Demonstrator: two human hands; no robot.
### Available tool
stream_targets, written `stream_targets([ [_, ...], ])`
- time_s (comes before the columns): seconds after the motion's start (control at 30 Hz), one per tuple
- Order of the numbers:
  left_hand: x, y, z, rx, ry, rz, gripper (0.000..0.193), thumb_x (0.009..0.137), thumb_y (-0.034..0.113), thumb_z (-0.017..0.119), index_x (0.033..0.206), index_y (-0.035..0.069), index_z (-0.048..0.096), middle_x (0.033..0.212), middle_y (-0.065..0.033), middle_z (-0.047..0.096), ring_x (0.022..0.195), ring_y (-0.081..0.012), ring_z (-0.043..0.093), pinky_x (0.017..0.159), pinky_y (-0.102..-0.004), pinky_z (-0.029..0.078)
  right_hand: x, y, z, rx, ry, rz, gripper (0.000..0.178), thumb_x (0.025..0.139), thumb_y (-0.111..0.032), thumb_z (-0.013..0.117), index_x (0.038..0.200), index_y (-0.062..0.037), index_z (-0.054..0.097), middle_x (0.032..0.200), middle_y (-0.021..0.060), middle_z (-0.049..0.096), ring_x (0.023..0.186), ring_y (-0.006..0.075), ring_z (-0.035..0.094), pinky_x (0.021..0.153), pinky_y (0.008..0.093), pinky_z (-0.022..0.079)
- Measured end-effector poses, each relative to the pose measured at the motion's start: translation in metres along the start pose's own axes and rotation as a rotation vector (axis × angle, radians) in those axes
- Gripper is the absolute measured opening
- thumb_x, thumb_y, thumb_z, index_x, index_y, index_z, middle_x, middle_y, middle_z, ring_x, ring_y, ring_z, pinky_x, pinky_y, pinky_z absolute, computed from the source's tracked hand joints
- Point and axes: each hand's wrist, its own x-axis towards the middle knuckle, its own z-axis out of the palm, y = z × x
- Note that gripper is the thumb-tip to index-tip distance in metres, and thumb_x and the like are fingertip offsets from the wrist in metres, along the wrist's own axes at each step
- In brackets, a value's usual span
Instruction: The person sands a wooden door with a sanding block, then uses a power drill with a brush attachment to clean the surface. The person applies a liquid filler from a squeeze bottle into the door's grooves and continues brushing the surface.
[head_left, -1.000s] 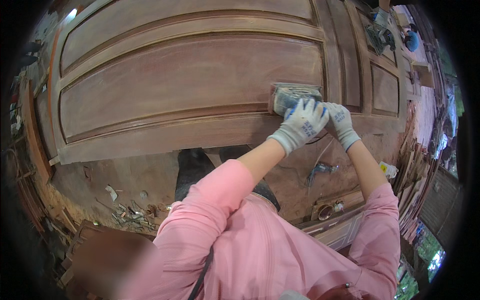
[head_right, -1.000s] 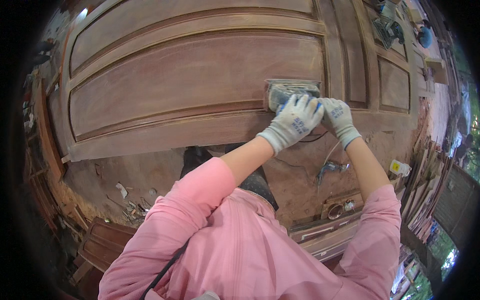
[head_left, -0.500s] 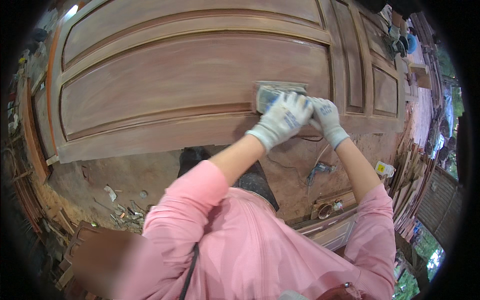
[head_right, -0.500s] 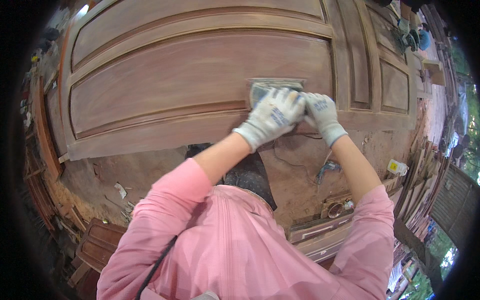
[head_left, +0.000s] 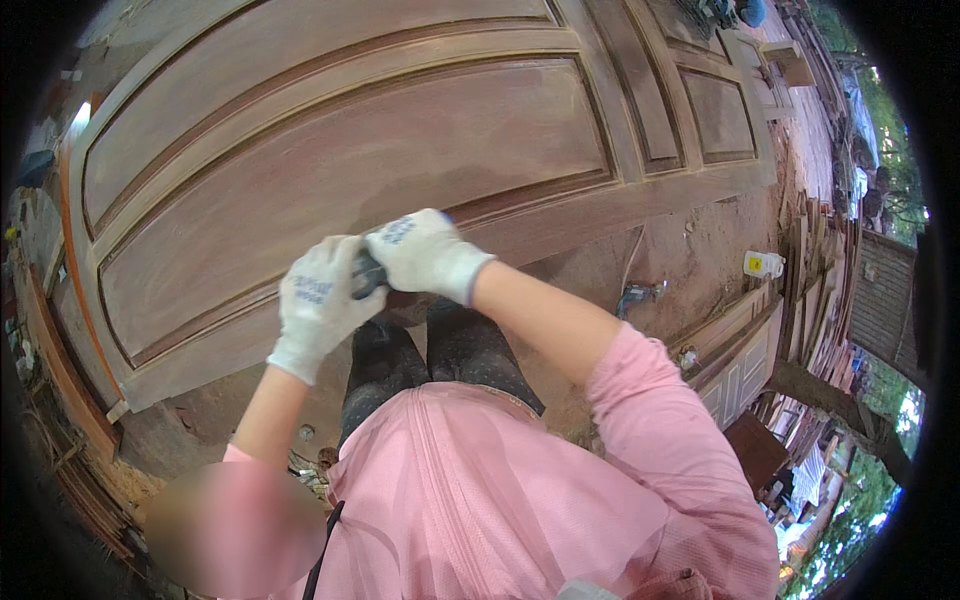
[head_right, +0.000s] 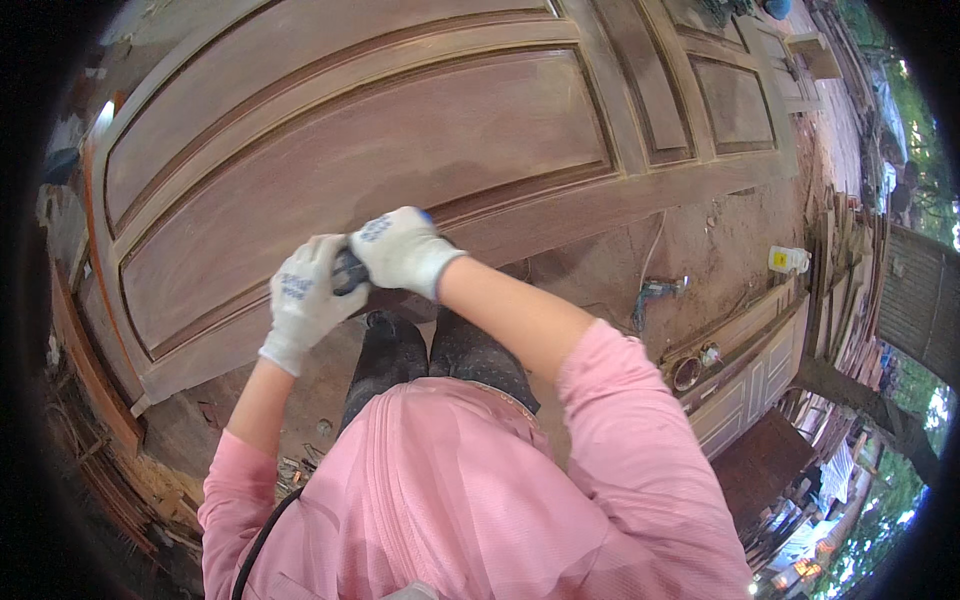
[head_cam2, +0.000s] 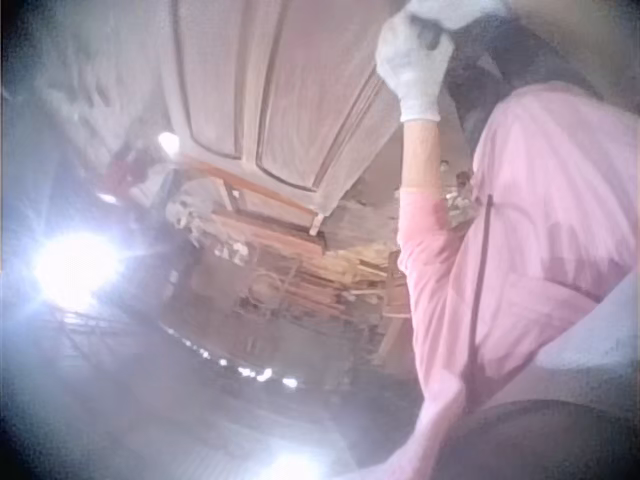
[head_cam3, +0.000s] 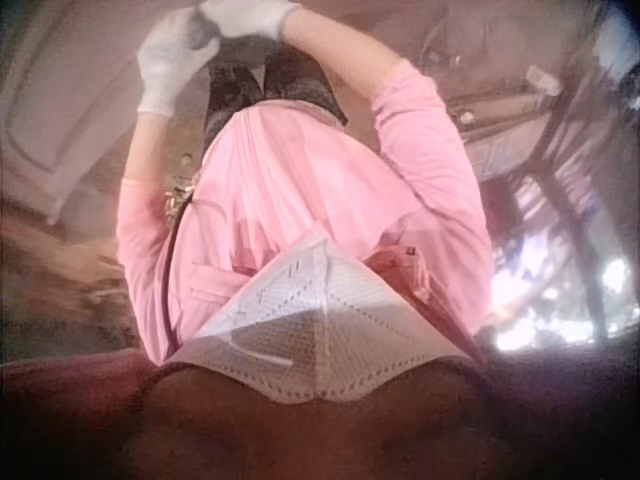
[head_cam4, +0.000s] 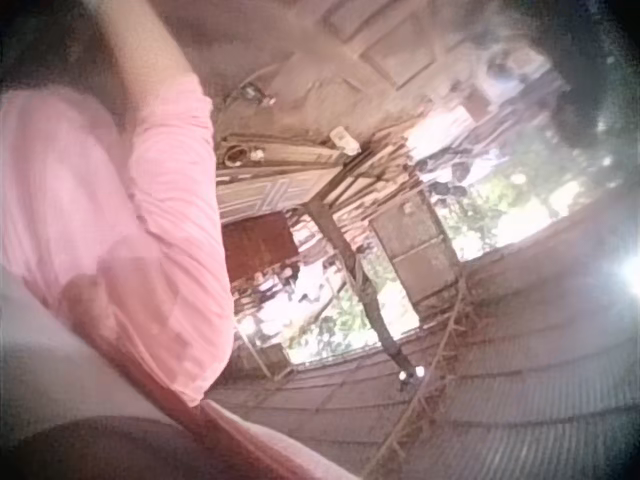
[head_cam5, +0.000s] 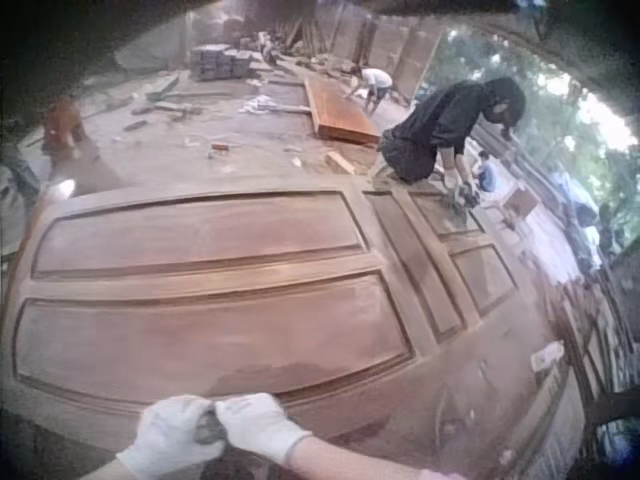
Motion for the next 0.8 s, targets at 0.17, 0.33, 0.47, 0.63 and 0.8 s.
stream_targets([
  [0.17, 0.074, 0.092, 0.045, -0.125, 0.103, 0.211, 0.043, 0.076, 0.031, 0.076, 0.112, 0.012, 0.064, 0.106, -0.0103, 0.069, 0.1, -0.0311, 0.069, 0.087, -0.0443, 0.055, -0.076, 0.113, -0.009, -0.086, 0.124, 0.082, 0.019, 0.088, -0.02, 0.062, 0.102, -0.015, 0.073, 0.102, 0.0108, 0.077, 0.098, 0.0304, 0.075, 0.08, 0.0467, 0.059],
  [0.33, 0.162, 0.189, 0.113, -0.219, 0.12, 0.308, 0.042, 0.075, 0.035, 0.078, 0.107, 0.014, 0.063, 0.105, -0.0114, 0.069, 0.098, -0.0304, 0.07, 0.083, -0.0428, 0.057, -0.148, 0.241, -0.039, -0.328, -0.03, 0.293, 0.018, 0.089, -0.02, 0.062, 0.099, -0.0135, 0.075, 0.105, 0.0118, 0.077, 0.102, 0.031, 0.073, 0.085, 0.0448, 0.059],
  [0.47, 0.201, 0.262, 0.124, -0.22, -0.033, 0.244, 0.051, 0.077, 0.04, 0.08, 0.115, 0.011, 0.064, 0.111, -0.0125, 0.07, 0.106, -0.0296, 0.071, 0.088, -0.0435, 0.056, -0.199, 0.337, -0.041, -0.417, -0.135, 0.392, 0.022, 0.089, -0.027, 0.067, 0.102, -0.0103, 0.074, 0.108, 0.0151, 0.076, 0.104, 0.0339, 0.072, 0.089, 0.0461, 0.057],
  [0.63, 0.232, 0.259, 0.124, -0.307, -0.134, 0.164, 0.051, 0.082, 0.044, 0.076, 0.118, 0.009, 0.067, 0.111, -0.0145, 0.074, 0.107, -0.0307, 0.072, 0.09, -0.0433, 0.056, -0.183, 0.333, -0.073, -0.406, -0.188, 0.47, 0.027, 0.086, -0.029, 0.07, 0.104, -0.0092, 0.073, 0.11, 0.018, 0.075, 0.105, 0.0362, 0.071, 0.091, 0.0459, 0.056],
  [0.8, 0.239, 0.189, 0.081, -0.335, -0.308, 0.07, 0.059, 0.078, 0.048, 0.072, 0.121, 0.009, 0.069, 0.115, -0.0192, 0.075, 0.109, -0.0324, 0.073, 0.094, -0.0426, 0.056, -0.107, 0.283, -0.098, -0.333, -0.307, 0.379, 0.031, 0.082, -0.032, 0.072, 0.104, -0.01, 0.073, 0.109, 0.0162, 0.075, 0.107, 0.037, 0.069, 0.092, 0.0464, 0.055],
])
